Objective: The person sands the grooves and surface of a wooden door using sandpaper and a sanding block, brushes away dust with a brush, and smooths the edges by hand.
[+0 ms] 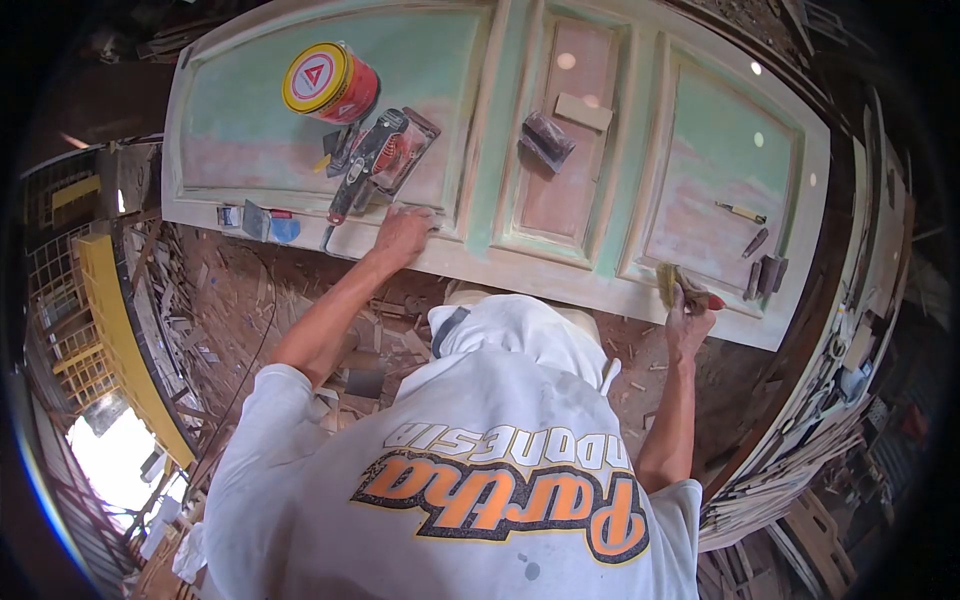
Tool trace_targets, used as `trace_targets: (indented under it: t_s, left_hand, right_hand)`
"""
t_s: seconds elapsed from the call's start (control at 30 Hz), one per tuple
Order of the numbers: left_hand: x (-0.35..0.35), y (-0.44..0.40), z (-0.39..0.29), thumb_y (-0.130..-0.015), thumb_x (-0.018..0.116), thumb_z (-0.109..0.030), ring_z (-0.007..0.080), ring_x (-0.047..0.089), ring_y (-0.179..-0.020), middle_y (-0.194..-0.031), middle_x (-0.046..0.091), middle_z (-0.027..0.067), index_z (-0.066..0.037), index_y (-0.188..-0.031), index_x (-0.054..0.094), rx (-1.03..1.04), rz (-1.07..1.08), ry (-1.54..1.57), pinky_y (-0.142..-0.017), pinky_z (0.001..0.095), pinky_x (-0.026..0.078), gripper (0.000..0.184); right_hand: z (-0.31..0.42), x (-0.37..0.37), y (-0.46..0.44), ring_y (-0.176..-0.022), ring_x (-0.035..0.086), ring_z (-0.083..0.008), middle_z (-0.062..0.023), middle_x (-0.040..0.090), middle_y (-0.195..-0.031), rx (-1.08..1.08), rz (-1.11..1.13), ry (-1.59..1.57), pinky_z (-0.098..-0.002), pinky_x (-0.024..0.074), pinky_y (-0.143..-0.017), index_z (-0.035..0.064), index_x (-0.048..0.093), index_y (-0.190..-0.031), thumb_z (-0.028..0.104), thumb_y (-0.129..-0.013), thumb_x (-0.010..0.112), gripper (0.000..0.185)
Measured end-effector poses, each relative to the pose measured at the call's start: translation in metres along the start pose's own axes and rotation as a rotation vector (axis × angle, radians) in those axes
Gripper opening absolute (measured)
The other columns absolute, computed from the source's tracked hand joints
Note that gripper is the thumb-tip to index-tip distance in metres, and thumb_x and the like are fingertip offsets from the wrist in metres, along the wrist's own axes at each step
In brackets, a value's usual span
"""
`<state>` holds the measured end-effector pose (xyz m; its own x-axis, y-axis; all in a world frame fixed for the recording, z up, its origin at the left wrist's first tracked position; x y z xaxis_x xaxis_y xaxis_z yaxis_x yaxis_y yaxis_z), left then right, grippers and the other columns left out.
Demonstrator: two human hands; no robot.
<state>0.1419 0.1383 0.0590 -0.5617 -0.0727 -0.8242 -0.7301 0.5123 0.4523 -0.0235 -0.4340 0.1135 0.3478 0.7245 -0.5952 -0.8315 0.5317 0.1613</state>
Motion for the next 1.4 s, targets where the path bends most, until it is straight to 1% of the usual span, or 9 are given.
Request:
trace_targets:
  t_s: [0.1, 0.37, 0.43, 0.7, 0.8, 1.1, 1.3, 1.37, 1.4]
  left_hand:
    - [0.045, -0.016, 0.005, -0.095, 0.063, -0.009, 0.0364, 0.070, -0.124, -0.124, 0.075, 0.0123, -0.013, -0.127, 0.079, -0.214, 0.068, 0.039, -0.107, 0.0592, 0.048, 0.036]
    - [0.016, -0.005, 0.013, -0.099, 0.068, -0.017, 0.0410, 0.071, -0.121, -0.122, 0.076, 0.0170, -0.009, -0.116, 0.079, -0.001, 0.009, -0.051, -0.105, 0.0638, 0.049, 0.022]
    - [0.021, -0.007, 0.019, -0.100, 0.065, -0.015, 0.0400, 0.071, -0.122, -0.122, 0.076, 0.0160, -0.010, -0.115, 0.080, -0.206, -0.022, 0.174, -0.107, 0.0619, 0.049, 0.022]
    - [0.022, -0.015, -0.001, -0.097, 0.063, -0.008, 0.0394, 0.074, -0.117, -0.116, 0.078, 0.0182, -0.008, -0.113, 0.082, 0.025, -0.072, 0.058, -0.101, 0.0597, 0.054, 0.024]
    - [0.020, -0.023, 0.000, -0.095, 0.065, -0.006, 0.0393, 0.079, -0.106, -0.106, 0.081, 0.0202, -0.006, -0.103, 0.084, -0.049, 0.100, -0.268, -0.098, 0.0563, 0.057, 0.021]
    - [0.023, -0.022, -0.013, -0.094, 0.063, -0.004, 0.0470, 0.080, -0.103, -0.101, 0.080, 0.0291, 0.000, -0.096, 0.083, -0.306, 0.196, 0.038, -0.094, 0.0561, 0.063, 0.020]
    - [0.019, -0.003, -0.019, -0.094, 0.062, -0.004, 0.0420, 0.072, -0.124, -0.120, 0.079, 0.0198, -0.003, -0.115, 0.079, -0.169, -0.040, -0.114, -0.105, 0.0601, 0.055, 0.027]
    - [0.007, -0.003, -0.005, -0.096, 0.064, -0.010, 0.0367, 0.070, -0.131, -0.124, 0.079, 0.0140, -0.008, -0.115, 0.080, -0.145, -0.044, -0.194, -0.109, 0.0619, 0.051, 0.025]
    - [0.012, -0.001, 0.014, -0.098, 0.065, -0.013, 0.0383, 0.071, -0.126, -0.123, 0.079, 0.0143, -0.009, -0.117, 0.080, -0.249, -0.019, -0.129, -0.108, 0.0630, 0.051, 0.024]
  right_hand:
    - [0.004, 0.001, 0.006, -0.109, 0.078, -0.0189, -0.0150, 0.083, -0.121, 0.009, -0.004, -0.019, -0.0333, 0.0592, -0.101, -0.0078, 0.076, -0.128, 0.001, -0.106, 0.075, 0.025]
    - [0.021, 0.001, 0.016, -0.107, 0.078, -0.0182, -0.0142, 0.084, -0.117, -0.068, 0.014, 0.123, -0.0346, 0.0597, -0.097, -0.0068, 0.079, -0.126, 0.004, -0.105, 0.076, 0.024]
    - [0.023, -0.004, 0.017, -0.108, 0.078, -0.0184, -0.0140, 0.084, -0.118, -0.112, 0.002, 0.124, -0.0339, 0.0593, -0.098, -0.0061, 0.079, -0.128, 0.004, -0.104, 0.076, 0.026]
    - [-0.015, 0.002, -0.022, -0.108, 0.078, -0.0175, -0.0138, 0.084, -0.119, 0.045, -0.032, -0.076, -0.0320, 0.0578, -0.101, -0.0074, 0.078, -0.126, 0.003, -0.105, 0.077, 0.024]
    - [-0.017, 0.002, -0.049, -0.108, 0.078, -0.0176, -0.0143, 0.084, -0.119, 0.003, 0.000, -0.080, -0.0315, 0.0574, -0.101, -0.0080, 0.078, -0.126, 0.003, -0.105, 0.077, 0.024]
    - [-0.029, 0.031, -0.082, -0.102, 0.075, -0.0177, -0.0116, 0.083, -0.117, -0.077, 0.021, -0.092, -0.0323, 0.0566, -0.098, -0.0079, 0.079, -0.127, 0.009, -0.106, 0.078, 0.027]
    - [-0.098, 0.044, -0.108, -0.101, 0.074, -0.0188, -0.0117, 0.081, -0.112, 0.427, -0.198, -0.486, -0.0328, 0.0573, -0.090, -0.0091, 0.079, -0.116, 0.029, -0.107, 0.080, 0.039]
    - [-0.101, 0.034, -0.100, -0.092, 0.072, -0.0196, -0.0099, 0.076, -0.102, 0.644, -0.286, 0.012, -0.0338, 0.0575, -0.079, -0.0065, 0.076, -0.111, 0.035, -0.105, 0.082, 0.042]
    - [-0.104, 0.023, -0.103, -0.084, 0.071, -0.0208, -0.0108, 0.074, -0.101, 0.362, -0.498, 0.533, -0.0355, 0.0574, -0.069, -0.0086, 0.072, -0.116, 0.031, -0.103, 0.084, 0.043]
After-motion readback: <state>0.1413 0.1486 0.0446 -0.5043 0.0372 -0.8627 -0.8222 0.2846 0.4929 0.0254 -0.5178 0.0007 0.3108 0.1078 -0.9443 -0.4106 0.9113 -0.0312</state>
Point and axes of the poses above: each hand's wrist, its own y-axis away from the middle knuckle, its own x-axis out of the palm, z = x × y, the point moved 8 cm from there along -y, towards the middle knuckle
